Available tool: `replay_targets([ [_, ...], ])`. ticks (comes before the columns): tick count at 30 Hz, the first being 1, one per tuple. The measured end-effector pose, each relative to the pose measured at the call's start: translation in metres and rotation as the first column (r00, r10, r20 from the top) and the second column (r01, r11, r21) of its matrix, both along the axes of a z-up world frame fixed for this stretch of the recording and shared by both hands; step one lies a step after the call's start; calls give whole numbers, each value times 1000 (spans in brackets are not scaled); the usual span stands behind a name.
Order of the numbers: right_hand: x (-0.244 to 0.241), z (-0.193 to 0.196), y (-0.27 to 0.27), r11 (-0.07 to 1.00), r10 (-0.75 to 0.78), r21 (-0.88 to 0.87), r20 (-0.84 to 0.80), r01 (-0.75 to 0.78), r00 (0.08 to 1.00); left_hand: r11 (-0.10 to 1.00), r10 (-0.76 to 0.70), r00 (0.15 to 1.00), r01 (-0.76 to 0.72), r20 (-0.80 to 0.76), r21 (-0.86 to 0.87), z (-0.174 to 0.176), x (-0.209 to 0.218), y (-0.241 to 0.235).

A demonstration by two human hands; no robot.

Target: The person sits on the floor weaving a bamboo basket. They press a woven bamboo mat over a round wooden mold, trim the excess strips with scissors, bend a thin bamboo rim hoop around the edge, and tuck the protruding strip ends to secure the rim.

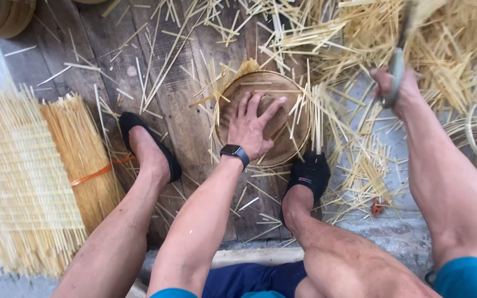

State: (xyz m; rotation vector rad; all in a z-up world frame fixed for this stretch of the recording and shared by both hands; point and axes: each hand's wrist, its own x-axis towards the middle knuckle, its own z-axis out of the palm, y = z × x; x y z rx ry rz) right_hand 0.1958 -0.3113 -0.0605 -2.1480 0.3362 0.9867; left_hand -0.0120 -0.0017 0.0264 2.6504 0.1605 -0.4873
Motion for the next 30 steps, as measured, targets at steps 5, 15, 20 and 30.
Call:
replay_targets([
  [5,-68,32,-46,996,-32,76,-226,50,974,987,156,987,-153,50,-52,1,0,-19],
  [15,-79,45,36,538,841,-658,379,-527,385,943,334,940,-332,65,-35,8,3,-27],
  [20,-48,40,52,416,894,-604,133,-680,429,945,325,946,-325,9,-40,13,1,-26],
  [30,-60,-1,-10,982,15,188,-259,35,966,983,185,983,-185,-12,21,3,-2,-11],
])
